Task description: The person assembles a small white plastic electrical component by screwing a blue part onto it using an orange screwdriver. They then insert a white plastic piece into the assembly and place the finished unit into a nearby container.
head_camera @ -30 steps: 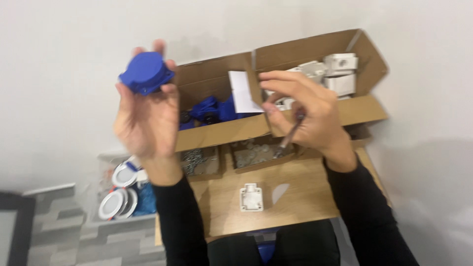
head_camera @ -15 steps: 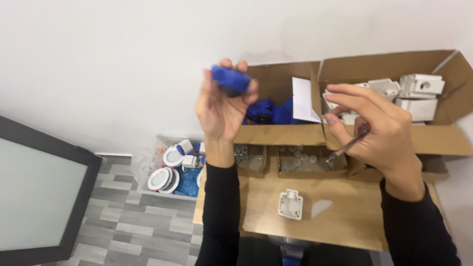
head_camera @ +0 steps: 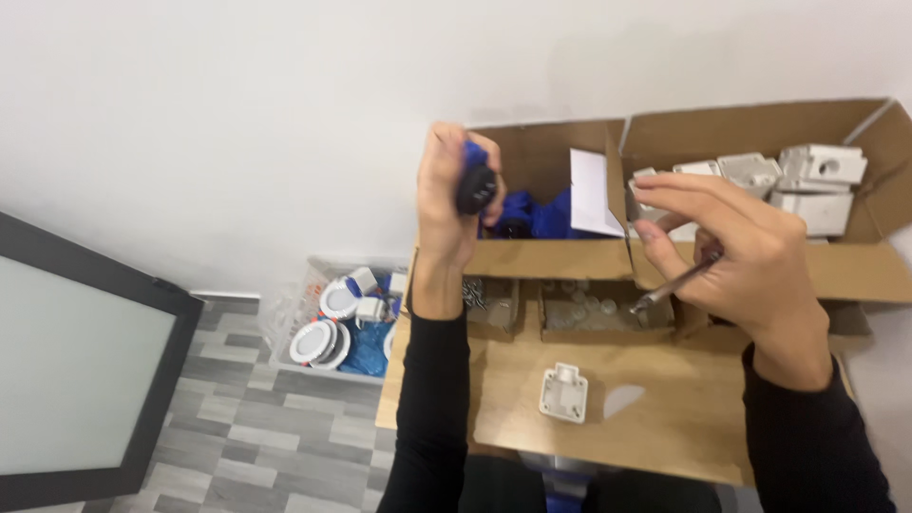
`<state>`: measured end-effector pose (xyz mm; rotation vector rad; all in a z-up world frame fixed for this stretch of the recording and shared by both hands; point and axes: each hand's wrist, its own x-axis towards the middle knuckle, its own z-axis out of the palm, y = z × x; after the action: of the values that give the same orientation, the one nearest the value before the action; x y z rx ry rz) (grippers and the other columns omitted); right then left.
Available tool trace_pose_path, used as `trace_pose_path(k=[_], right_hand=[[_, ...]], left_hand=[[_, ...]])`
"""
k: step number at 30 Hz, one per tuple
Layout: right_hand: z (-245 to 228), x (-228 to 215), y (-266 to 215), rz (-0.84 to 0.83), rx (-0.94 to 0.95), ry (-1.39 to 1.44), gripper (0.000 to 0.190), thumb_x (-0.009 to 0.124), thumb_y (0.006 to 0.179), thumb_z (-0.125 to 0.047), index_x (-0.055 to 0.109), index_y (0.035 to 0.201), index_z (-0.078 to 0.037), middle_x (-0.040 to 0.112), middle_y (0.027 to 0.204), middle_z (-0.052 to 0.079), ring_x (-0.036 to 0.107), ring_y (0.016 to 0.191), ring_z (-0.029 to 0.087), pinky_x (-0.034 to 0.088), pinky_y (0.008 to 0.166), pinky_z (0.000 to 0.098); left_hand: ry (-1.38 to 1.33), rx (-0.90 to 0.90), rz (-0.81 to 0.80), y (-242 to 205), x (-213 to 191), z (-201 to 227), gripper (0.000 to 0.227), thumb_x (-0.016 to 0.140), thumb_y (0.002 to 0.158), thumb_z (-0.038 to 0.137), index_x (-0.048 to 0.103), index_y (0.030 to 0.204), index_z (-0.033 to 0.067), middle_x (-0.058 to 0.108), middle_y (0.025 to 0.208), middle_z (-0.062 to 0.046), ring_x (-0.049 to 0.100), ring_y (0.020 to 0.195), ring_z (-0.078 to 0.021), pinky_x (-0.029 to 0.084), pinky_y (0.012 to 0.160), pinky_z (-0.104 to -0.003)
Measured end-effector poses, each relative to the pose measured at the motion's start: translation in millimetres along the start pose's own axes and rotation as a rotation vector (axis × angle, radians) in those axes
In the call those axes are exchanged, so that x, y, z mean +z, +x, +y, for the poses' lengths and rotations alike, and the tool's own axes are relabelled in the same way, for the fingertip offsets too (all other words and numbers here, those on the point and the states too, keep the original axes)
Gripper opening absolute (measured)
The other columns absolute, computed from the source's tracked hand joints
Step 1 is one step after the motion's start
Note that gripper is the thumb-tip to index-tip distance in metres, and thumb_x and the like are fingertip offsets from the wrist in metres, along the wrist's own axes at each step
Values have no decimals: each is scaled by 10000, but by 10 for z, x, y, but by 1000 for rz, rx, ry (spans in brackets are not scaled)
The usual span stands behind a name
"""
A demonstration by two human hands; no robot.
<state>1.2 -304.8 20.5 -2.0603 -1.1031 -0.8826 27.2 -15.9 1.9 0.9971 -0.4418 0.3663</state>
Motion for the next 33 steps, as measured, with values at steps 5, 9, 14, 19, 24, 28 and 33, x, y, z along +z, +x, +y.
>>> trace_pose_path(k=[5,9,14,19,24,28,33], right_hand=[[64,6,-33,-80,-58,-4,83,823,1046,-59,837,1074,18,842,1111,165,773,737,183,615,715,289],[67,-18,-29,-208,-15,13,122,839,1023,-99,826,1063,16,841,1102,169,732,619,144,598,634,262],[43,-44,-83,-421,34,23,403,845,1040,-283,707,717,-87,696,666,-25,591,549,88,433,483,245],[-26,-160,-249,-795,163,-13,551,738,1025,-425,538,597,-142,508,491,-44,437,397,89,370,375,250],[-239,-300,-616,-1005,364,-188,488,823,857,-659,580,769,-246,584,638,-105,484,518,115,391,452,309],[-344,-327,-1093,-946,474,21,342,660,989,-466,709,1039,-131,724,795,-6,657,587,158,533,555,322],[-356,-226,-1646,-804,576,92,191,628,1077,-229,729,1065,-69,756,952,16,653,688,175,521,663,310]], left_hand=[[-250,-107,46,31,85,38,351,618,1083,461,572,1014,120,490,1023,-69,507,720,-176,360,546,-260],[-320,-164,106,46,-106,-105,382,798,1017,399,587,1148,109,634,1482,-212,756,1136,-366,670,660,-316],[31,-7,-5,-28,-124,-74,458,847,1105,279,576,1441,127,643,1446,-140,802,1140,-388,571,783,-339],[552,49,61,-189,-17,31,307,784,1045,211,520,928,105,526,671,-43,579,555,-154,494,584,-301],[582,44,-8,-392,-113,-64,257,766,1048,187,536,975,98,545,746,-59,597,632,-176,513,633,-321],[604,51,-76,-502,-156,-117,219,751,1050,169,549,1012,92,560,806,-73,612,694,-194,527,672,-337],[643,57,-173,-623,-209,-194,178,732,1053,146,565,1059,84,579,881,-90,629,771,-217,545,721,-357]])
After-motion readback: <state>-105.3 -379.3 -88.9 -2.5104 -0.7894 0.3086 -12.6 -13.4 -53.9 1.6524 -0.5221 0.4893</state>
